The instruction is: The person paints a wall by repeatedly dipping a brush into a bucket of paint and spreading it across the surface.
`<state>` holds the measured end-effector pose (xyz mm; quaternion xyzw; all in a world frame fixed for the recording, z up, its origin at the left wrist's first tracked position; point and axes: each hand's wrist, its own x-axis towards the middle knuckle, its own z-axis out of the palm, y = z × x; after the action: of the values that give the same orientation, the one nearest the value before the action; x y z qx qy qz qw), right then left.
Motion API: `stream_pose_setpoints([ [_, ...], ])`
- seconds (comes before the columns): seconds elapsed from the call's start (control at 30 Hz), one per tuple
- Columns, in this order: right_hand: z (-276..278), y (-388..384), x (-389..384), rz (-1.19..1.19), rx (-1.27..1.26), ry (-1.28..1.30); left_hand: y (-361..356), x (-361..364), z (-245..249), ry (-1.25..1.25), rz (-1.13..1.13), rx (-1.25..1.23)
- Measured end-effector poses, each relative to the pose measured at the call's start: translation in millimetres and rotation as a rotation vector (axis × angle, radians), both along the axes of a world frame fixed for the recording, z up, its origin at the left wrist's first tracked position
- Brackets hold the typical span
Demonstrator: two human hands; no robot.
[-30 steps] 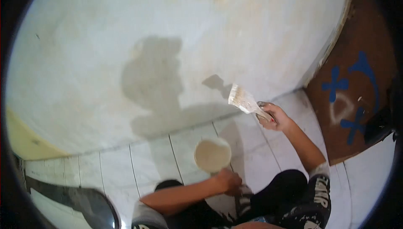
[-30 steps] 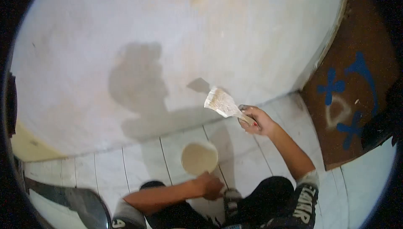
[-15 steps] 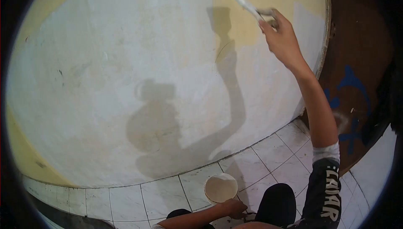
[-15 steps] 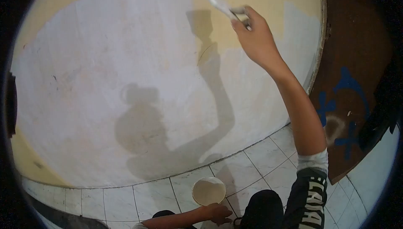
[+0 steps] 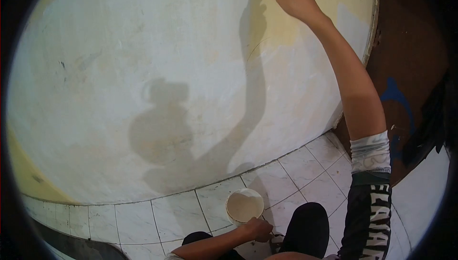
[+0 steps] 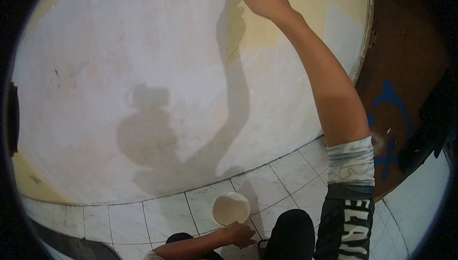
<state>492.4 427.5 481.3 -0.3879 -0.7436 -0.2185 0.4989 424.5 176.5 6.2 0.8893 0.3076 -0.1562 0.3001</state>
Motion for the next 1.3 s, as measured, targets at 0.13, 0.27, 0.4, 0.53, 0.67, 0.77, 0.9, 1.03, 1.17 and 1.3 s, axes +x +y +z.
stream_pose_setpoints([
  [0.13,-32.1,-39.2,9.9,-0.038,-0.295,-0.113,-2.2,-4.0,5.7,-0.014,0.013,-0.007],
  [0.27,-0.6,-20.9,27.7,0.026,0.004,-0.144,-1.2,-4.1,4.0,0.013,0.008,-0.022],
  [0.4,54.5,-33.7,8.7,-0.111,0.013,-0.081,2.1,-6.0,-8.0,0.015,0.02,-0.001],
  [0.53,54.8,-54.3,-19.4,-0.099,-0.274,0.017,5.5,-10.9,-3.2,0.035,0.024,-0.001],
  [0.67,-12.8,10.3,0.4,0.059,-0.012,-0.134,4.4,-12.3,-5.8,0.022,0.05,0.014],
  [0.77,-94.5,-4.2,6.9,0.065,-0.172,-0.127,2.1,-12.5,0.3,0.021,0.059,0.007],
  [0.9,-186.7,-24.4,14.5,0.082,-0.498,-0.138,-1.6,-8.0,0.7,0.05,0.051,0.001],
  [1.03,-214.2,-44.1,21.8,0.059,-0.78,-0.105,-7.5,-6.3,6.1,0.051,0.065,0.015],
  [1.17,-169.5,-10.2,32.7,0.139,-0.516,-0.246,-6.6,-6.6,0.0,0.038,0.07,0.033],
  [1.3,-56.6,-7.1,12.8,0.042,-0.632,-0.27,-5.6,-6.5,6.9,0.06,0.07,0.036],
])
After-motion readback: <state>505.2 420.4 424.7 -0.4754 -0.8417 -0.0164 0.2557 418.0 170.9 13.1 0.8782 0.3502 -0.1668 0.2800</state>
